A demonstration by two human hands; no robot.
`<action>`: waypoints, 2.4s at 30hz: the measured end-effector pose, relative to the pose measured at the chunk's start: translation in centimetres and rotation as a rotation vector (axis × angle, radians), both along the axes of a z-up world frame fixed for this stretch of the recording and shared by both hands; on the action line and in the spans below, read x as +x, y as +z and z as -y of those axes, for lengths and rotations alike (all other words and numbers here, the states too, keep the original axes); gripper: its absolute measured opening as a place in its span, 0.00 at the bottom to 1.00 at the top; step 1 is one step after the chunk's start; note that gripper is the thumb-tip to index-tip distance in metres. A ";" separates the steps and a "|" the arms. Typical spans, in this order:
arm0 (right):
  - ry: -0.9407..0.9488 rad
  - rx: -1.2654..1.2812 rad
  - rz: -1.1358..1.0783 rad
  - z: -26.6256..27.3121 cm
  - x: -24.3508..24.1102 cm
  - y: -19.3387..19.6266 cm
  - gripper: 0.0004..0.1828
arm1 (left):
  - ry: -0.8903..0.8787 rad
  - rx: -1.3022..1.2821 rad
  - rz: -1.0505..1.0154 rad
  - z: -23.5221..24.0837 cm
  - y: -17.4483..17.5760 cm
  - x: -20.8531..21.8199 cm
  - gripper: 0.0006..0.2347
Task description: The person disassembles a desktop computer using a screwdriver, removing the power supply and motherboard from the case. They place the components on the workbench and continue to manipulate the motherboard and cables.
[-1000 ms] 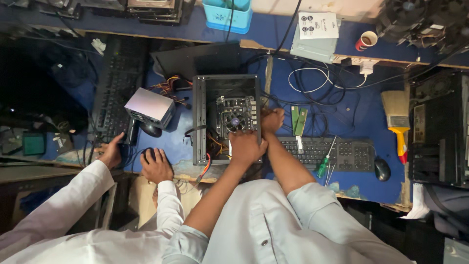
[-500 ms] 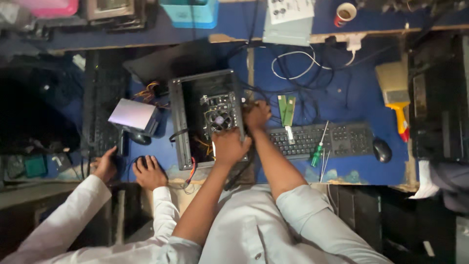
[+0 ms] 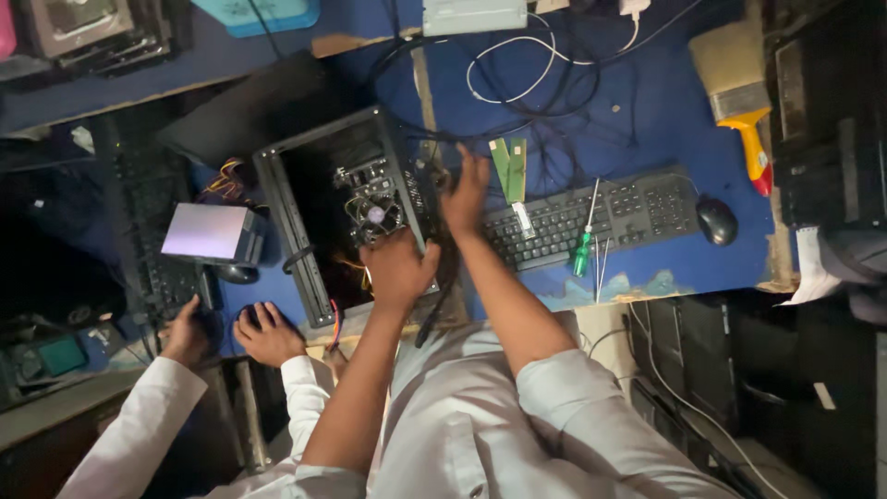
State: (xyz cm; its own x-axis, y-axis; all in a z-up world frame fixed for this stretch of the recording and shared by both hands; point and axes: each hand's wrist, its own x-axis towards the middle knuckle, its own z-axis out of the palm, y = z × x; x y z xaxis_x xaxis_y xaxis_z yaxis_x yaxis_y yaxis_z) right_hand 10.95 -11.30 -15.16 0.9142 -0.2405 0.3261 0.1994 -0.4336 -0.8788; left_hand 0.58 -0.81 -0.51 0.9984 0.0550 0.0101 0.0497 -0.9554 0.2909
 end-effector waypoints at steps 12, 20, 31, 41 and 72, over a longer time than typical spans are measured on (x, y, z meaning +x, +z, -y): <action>0.145 -0.155 -0.534 -2.5 1.6 -6.9 0.17 | 0.014 -0.039 0.008 -0.4 0.2 -0.4 0.20; 0.171 -0.413 -0.468 -2.4 2.0 -5.9 0.13 | 0.028 -0.061 0.071 -0.4 0.0 -0.4 0.20; 0.312 -0.058 -0.512 -2.5 3.6 -4.7 0.15 | 0.029 -0.027 0.011 -0.5 -0.1 -0.4 0.20; 0.397 -0.321 -0.620 -2.6 5.1 -4.6 0.17 | 0.029 -0.045 0.042 -0.5 -0.3 -0.3 0.21; 0.777 0.424 -0.581 -4.7 -3.2 9.8 0.10 | 0.451 -1.052 0.825 -7.6 0.4 -2.7 0.08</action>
